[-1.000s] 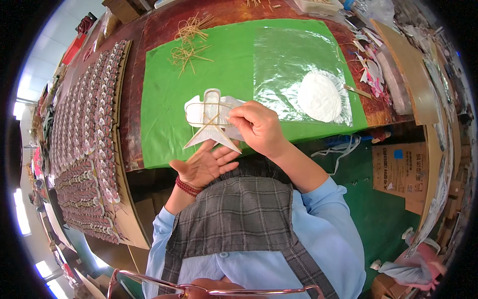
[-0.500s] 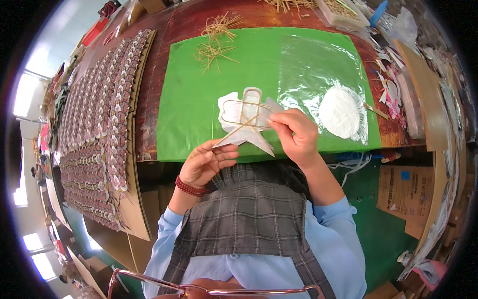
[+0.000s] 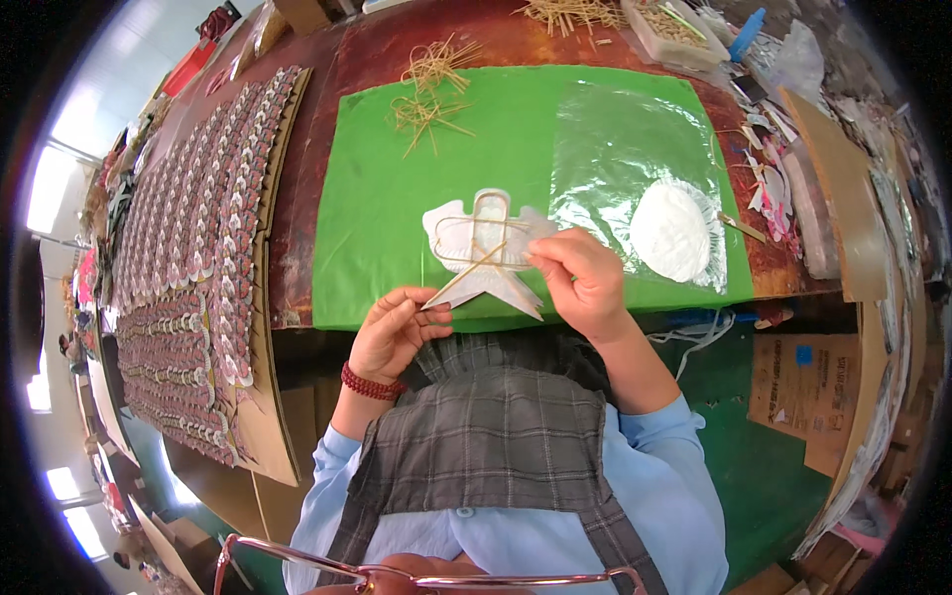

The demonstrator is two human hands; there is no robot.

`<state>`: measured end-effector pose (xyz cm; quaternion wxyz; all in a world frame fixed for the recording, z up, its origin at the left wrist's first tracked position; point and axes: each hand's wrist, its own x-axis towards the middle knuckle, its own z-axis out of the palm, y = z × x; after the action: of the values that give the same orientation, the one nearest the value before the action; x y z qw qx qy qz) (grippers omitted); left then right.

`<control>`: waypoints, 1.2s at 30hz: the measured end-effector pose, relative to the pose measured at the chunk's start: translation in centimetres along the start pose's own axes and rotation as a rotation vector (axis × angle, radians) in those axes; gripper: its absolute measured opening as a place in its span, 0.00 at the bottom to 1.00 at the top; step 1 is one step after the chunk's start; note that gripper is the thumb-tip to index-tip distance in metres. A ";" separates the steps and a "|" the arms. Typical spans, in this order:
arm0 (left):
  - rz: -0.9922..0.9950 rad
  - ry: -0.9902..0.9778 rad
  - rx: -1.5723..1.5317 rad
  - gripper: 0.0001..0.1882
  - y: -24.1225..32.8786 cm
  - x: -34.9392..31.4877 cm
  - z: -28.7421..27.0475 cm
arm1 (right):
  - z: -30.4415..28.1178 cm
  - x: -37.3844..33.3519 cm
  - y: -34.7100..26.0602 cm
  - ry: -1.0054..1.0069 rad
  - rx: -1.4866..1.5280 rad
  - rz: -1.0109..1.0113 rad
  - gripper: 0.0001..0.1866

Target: The person assembles decorative paper crafts by wrapping a thin wooden stick around a white paper cutout. They repeatedly pick up the paper and sticks, wrap the stick to form a frame, and place the finished items into a cardboard box.

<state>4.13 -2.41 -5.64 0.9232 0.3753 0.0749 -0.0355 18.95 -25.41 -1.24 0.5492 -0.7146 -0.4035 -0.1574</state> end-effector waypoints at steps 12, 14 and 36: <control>-0.049 -0.173 -0.147 0.39 0.7 2.9 2.0 | 0.7 -0.3 -0.5 -0.191 0.098 -0.053 0.10; -0.052 -0.179 -0.173 0.36 0.6 2.9 2.1 | 0.6 -0.4 -0.5 -0.198 0.091 -0.050 0.10; -0.047 -0.128 -0.198 0.29 0.5 2.9 2.6 | 1.1 -0.8 -0.1 -0.187 0.172 0.062 0.06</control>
<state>7.35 -3.89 -3.90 0.9575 0.2775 0.0279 -0.0735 18.16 -24.76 -2.08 0.5728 -0.6887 -0.4429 -0.0380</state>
